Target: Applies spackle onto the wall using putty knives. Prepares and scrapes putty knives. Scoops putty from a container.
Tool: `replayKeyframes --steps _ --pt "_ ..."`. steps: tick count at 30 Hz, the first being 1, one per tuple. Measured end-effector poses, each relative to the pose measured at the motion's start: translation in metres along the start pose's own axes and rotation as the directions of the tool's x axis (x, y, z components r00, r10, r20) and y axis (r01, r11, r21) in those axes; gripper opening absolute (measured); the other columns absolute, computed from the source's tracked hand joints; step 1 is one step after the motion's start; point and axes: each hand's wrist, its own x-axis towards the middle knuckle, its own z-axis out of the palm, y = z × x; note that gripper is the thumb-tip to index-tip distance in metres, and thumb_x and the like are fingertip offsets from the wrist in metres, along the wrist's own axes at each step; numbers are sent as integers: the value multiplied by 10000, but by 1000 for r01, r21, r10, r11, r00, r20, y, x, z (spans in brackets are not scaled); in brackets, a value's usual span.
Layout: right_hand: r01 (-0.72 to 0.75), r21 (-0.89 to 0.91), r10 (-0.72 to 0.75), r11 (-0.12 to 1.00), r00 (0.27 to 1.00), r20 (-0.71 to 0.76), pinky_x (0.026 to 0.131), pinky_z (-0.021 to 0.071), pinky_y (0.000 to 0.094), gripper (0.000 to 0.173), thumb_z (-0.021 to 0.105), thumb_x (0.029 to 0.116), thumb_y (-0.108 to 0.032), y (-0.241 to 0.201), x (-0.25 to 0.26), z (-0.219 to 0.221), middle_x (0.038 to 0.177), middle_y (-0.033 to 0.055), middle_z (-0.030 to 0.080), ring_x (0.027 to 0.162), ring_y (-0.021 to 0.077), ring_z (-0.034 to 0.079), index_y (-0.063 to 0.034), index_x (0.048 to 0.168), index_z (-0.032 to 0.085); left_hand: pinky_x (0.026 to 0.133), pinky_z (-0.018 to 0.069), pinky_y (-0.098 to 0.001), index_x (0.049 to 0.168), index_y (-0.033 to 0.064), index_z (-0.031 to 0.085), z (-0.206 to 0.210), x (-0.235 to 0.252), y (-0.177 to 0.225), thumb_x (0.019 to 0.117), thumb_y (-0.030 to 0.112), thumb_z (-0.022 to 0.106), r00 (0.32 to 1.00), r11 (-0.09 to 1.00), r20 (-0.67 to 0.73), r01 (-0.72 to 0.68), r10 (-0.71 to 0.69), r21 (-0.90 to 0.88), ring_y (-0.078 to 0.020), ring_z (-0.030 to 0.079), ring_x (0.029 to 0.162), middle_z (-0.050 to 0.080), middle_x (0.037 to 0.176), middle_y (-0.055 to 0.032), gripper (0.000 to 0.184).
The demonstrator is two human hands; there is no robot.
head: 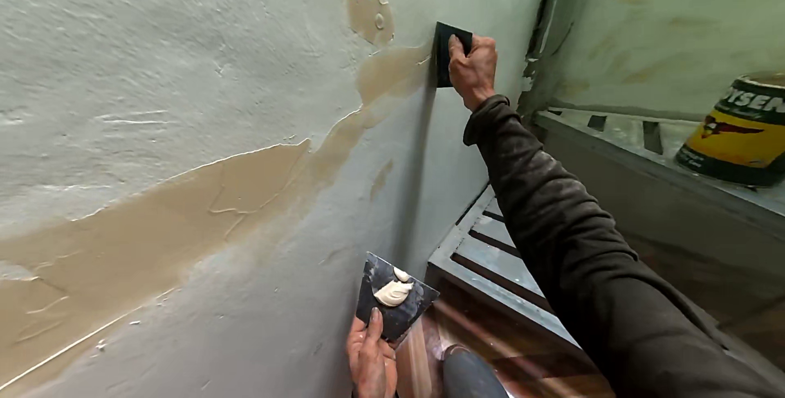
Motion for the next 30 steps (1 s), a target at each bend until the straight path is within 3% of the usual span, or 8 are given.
replayKeyframes --steps 3,8,14,30 --pt "-4 10 4 1000 1000 17 777 520 436 323 532 1044 -262 -6 -5 4 817 85 695 790 186 673 -47 911 733 691 654 -456 1307 -13 529 -14 0 -5 1072 34 389 999 1000 -45 20 -20 -3 -266 755 831 728 1037 -159 278" --pt "25 20 -27 999 997 74 784 543 408 326 528 1047 -275 -13 -16 4 829 71 701 788 151 675 -47 957 743 680 656 -423 1287 -9 533 -27 -1 -12 1057 18 400 998 1000 -60 21 -22 -19 -229 757 817 737 1016 -131 267" --pt "57 9 -58 998 995 84 753 538 376 340 531 1049 -299 -21 -26 7 790 41 678 751 116 654 -56 915 727 685 655 -397 1261 -21 560 -37 0 -17 1045 2 429 995 999 -95 6 -11 -52 -213 754 821 740 1009 -124 254" --pt "161 116 -171 980 981 87 647 514 270 330 539 1052 -258 -68 -80 17 667 -53 602 622 21 587 -88 811 686 717 650 -425 1292 -28 566 -59 -1 -20 1043 5 467 990 994 -128 39 -52 -100 -232 746 875 723 1062 -144 269"
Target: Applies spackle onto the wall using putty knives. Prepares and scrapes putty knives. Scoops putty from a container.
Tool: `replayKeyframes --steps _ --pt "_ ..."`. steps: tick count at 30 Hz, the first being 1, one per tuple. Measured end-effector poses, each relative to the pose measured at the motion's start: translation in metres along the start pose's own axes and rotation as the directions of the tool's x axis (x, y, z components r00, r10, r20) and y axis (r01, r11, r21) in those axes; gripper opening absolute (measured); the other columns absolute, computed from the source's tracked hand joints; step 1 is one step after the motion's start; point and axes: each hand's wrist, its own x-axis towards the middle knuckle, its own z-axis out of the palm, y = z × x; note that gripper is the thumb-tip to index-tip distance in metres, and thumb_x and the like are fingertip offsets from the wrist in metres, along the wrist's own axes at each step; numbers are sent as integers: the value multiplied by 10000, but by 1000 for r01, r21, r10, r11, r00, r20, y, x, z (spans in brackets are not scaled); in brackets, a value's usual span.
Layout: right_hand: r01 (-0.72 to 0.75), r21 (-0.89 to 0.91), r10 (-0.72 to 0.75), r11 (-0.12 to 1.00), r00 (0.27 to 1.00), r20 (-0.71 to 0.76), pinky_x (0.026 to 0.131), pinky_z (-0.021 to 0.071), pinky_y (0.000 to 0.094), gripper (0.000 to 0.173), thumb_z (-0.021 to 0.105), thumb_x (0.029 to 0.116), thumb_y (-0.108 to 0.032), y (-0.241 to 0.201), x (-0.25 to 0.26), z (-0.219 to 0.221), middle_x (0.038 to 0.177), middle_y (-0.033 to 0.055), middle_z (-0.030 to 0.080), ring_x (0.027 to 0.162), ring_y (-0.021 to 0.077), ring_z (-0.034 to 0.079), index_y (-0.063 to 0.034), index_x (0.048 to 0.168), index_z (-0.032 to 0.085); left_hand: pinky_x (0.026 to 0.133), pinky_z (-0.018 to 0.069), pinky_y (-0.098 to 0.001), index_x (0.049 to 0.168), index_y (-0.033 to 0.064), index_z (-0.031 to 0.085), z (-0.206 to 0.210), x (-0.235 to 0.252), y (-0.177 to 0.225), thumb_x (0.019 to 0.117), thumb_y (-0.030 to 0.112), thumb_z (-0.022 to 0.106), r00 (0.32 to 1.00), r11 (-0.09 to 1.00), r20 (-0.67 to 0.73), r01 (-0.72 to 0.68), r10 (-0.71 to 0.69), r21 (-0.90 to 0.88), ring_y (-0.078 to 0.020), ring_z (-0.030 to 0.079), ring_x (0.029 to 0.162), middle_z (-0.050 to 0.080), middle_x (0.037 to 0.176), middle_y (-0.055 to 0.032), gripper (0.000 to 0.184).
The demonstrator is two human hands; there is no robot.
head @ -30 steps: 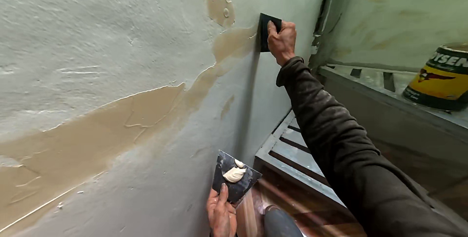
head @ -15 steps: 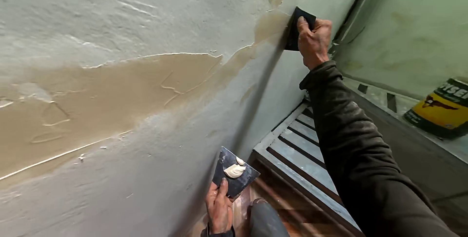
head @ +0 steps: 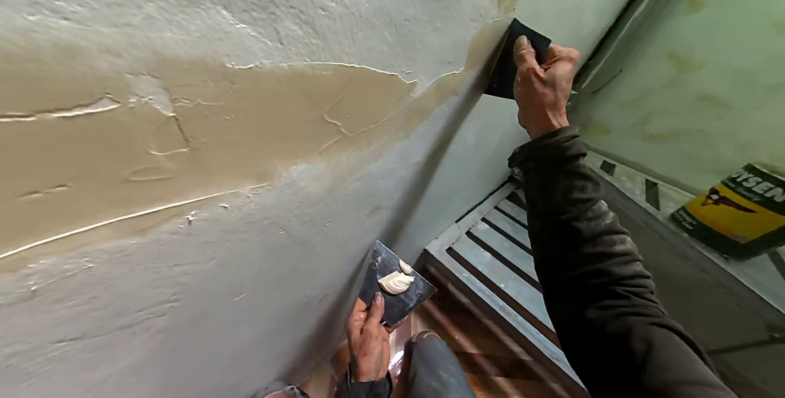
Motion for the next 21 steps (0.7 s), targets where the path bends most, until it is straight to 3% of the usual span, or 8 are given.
replayKeyframes --steps 11,17,21 --pt "85 65 -87 994 996 30 642 549 269 309 537 1052 -222 -28 -25 12 671 -64 626 626 18 620 -103 802 676 704 652 -439 1287 -31 559 -11 -1 3 1051 14 455 1000 1000 5 -5 6 -7 -246 749 839 726 1028 -152 262" --pt "105 21 -106 994 993 43 606 520 264 328 550 1043 -228 -50 -42 20 639 -72 596 587 13 585 -113 758 663 712 650 -448 1276 -27 573 -17 -1 1 1044 18 466 1000 1000 6 -20 20 -24 -247 746 859 725 1042 -151 260" --pt "157 -63 -155 986 987 35 542 439 258 356 555 1032 -228 -61 -53 29 586 -81 511 522 12 495 -120 695 600 716 648 -433 1254 -28 596 -22 -1 3 1041 9 468 999 998 7 -39 40 -40 -238 746 856 731 1029 -148 252"
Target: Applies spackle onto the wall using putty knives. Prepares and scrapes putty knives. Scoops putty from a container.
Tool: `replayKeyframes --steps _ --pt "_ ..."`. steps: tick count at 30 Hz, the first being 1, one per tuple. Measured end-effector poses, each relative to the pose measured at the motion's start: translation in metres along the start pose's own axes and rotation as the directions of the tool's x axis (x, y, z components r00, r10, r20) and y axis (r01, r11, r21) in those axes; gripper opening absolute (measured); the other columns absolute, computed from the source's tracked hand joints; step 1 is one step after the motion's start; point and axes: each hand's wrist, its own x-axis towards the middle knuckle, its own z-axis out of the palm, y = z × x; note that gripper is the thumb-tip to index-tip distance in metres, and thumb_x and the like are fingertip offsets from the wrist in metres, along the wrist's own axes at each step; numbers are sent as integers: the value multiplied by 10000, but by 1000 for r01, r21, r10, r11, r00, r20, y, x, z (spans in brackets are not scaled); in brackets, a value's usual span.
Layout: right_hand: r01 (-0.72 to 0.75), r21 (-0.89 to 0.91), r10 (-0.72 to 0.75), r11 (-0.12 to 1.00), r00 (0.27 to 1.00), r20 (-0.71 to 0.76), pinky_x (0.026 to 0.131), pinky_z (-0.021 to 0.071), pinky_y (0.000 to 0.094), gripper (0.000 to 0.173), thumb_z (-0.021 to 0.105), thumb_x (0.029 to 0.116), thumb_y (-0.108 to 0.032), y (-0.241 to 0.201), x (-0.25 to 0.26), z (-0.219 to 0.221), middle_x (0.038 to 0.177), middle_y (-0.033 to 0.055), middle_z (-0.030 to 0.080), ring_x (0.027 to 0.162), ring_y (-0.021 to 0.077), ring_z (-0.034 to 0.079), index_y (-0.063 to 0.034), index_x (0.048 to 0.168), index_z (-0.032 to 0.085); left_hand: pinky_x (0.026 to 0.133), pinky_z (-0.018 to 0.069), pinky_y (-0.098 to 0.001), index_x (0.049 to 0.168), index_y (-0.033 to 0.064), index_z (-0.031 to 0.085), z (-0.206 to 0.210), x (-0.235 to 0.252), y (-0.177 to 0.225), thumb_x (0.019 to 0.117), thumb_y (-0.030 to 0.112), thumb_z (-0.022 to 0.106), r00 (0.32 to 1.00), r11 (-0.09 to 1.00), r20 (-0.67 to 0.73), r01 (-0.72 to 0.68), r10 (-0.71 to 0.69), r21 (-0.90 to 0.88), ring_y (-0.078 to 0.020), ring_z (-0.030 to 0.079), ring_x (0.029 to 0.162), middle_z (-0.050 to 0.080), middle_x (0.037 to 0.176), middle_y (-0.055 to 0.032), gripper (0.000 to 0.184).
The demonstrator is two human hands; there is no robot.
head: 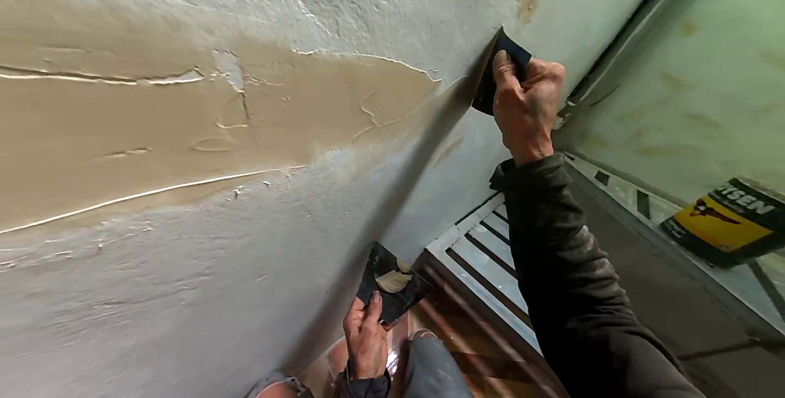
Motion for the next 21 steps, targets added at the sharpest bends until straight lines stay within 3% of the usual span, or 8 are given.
replayKeyframes --steps 6,11,14,16,18,21 --pt "52 -90 -54 995 998 -15 557 438 285 343 549 1036 -230 -17 -15 11 607 -42 541 545 41 517 -86 739 643 707 654 -441 1255 -28 598 -5 -1 5 1053 13 461 1000 1000 -7 29 -29 1 -252 752 853 732 1035 -161 247" --pt "83 -117 -87 990 996 -29 559 447 330 284 554 1026 -195 -40 -32 21 630 7 585 562 94 546 -48 845 716 700 653 -453 1263 -31 590 -2 -6 8 1051 17 465 999 999 -25 31 -30 12 -259 750 845 727 1031 -166 250" --pt "131 -94 -133 987 991 -20 573 516 360 244 578 1003 -147 -52 -53 12 711 71 684 599 147 626 -3 1071 763 681 654 -452 1257 -25 578 2 -15 11 1052 28 460 999 998 -30 35 -34 42 -259 750 818 727 1009 -155 243" --pt "132 -55 -131 990 991 31 504 499 335 225 586 1022 -151 -60 -81 -13 743 86 662 575 153 606 -15 1155 706 679 652 -442 1239 -22 577 4 -22 14 1055 42 457 1000 997 -16 21 -20 73 -246 748 801 728 981 -139 229" --pt "125 58 -125 990 992 6 525 503 276 241 593 1008 -108 -57 -105 -37 767 59 681 589 89 590 4 1187 710 680 655 -448 1214 -14 586 5 -28 18 1057 50 443 1000 996 7 3 -4 94 -245 754 791 739 958 -130 221" --pt "92 314 -80 945 996 -50 691 560 171 188 567 1010 -65 -26 -139 -66 841 -48 714 731 -44 632 -3 1089 727 723 652 -462 1260 -8 564 14 -36 27 1071 59 383 997 996 77 14 -20 85 -258 755 848 740 1010 -138 270"
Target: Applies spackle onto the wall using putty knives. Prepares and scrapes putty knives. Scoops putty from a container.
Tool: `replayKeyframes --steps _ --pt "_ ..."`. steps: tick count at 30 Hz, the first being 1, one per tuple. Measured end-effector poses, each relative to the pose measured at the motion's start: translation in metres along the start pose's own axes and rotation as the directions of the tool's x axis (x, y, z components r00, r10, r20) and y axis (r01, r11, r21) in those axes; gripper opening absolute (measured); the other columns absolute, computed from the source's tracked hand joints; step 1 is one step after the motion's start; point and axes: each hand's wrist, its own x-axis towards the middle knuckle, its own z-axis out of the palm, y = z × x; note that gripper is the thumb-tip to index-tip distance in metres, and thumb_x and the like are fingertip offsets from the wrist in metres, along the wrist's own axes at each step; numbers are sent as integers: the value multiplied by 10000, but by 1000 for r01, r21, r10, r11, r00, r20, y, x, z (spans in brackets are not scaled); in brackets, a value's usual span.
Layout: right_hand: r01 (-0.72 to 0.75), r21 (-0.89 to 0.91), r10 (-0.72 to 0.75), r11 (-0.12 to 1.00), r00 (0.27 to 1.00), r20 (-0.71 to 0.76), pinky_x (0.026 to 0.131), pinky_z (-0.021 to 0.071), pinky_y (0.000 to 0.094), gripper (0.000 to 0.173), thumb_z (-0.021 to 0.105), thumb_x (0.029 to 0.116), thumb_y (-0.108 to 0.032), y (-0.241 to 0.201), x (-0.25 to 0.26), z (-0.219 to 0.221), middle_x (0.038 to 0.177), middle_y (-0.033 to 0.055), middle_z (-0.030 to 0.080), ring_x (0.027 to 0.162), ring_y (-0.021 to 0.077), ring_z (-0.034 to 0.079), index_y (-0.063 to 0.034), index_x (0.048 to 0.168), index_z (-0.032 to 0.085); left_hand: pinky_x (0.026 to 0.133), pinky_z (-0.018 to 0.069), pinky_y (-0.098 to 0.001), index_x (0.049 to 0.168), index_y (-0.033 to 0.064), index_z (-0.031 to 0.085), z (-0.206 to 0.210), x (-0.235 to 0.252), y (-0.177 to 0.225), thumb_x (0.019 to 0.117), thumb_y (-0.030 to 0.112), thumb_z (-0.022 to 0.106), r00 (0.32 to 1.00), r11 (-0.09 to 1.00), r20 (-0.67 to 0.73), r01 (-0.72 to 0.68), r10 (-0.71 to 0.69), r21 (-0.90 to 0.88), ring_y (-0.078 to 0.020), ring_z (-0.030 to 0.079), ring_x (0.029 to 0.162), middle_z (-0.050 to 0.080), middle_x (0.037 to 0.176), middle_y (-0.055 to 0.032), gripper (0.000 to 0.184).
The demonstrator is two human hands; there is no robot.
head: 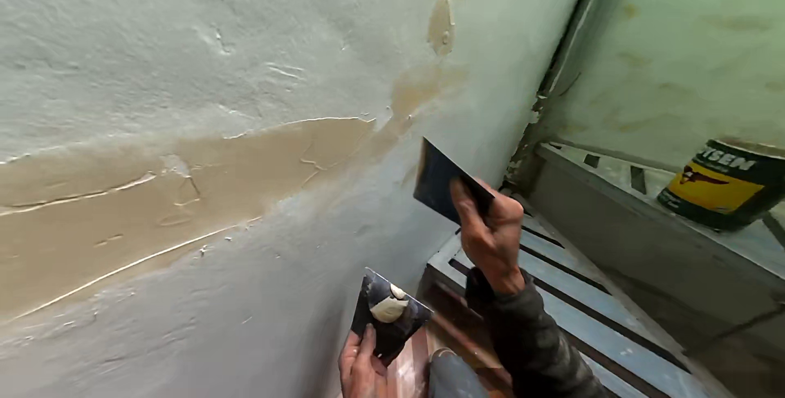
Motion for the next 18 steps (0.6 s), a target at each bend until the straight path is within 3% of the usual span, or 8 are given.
replayKeyframes --steps 2,4,7,10,12,14,18 --pt "-78 133 81 988 997 -16 781 583 184 188 552 1033 -86 18 -21 -21 875 -89 732 806 -47 667 -42 1029 735 747 649 -465 1288 -4 539 12 -4 6 1073 63 354 998 998 62 28 -25 -50 -267 754 875 737 1044 -151 291" --pt "-159 289 173 944 985 -24 847 606 248 209 546 1052 -120 35 -41 -34 948 -70 761 881 16 708 -92 1053 754 738 650 -460 1282 4 535 29 -6 12 1071 67 338 990 991 129 66 -51 -120 -279 756 871 736 1052 -169 295" --pt "-218 413 242 884 970 -5 827 596 220 233 551 1066 -204 50 -69 -46 1027 -100 769 895 1 704 -185 1144 769 738 647 -468 1271 14 549 59 -5 16 1069 82 337 972 967 222 125 -75 -224 -302 755 888 728 1078 -200 300" --pt "-195 411 194 891 980 43 773 564 147 257 543 1070 -235 51 -90 -55 1025 -146 755 840 -72 663 -190 1216 750 718 648 -449 1249 24 556 88 -7 16 1079 90 328 965 953 247 152 -86 -262 -298 756 872 728 1065 -195 291" --pt "-125 405 90 906 990 104 899 551 147 300 508 1088 -255 50 -96 -60 1169 -149 739 998 -83 662 -197 1301 711 713 648 -451 1236 20 560 100 -7 14 1081 86 331 964 951 255 144 -73 -272 -302 756 868 728 1062 -198 284" --pt "-39 386 -22 921 988 153 1035 514 185 337 480 1099 -227 50 -95 -67 1317 -92 695 1170 -38 633 -140 1373 655 718 645 -462 1223 13 566 106 -5 11 1082 80 337 966 954 250 132 -63 -271 -308 756 873 727 1058 -204 277" --pt "20 356 -112 934 964 241 1093 524 328 343 502 1078 -161 66 -98 -79 1330 132 686 1243 153 653 24 1326 649 753 641 -493 1233 3 565 108 -2 5 1076 65 350 969 970 242 102 -48 -219 -325 751 900 722 1072 -212 273"
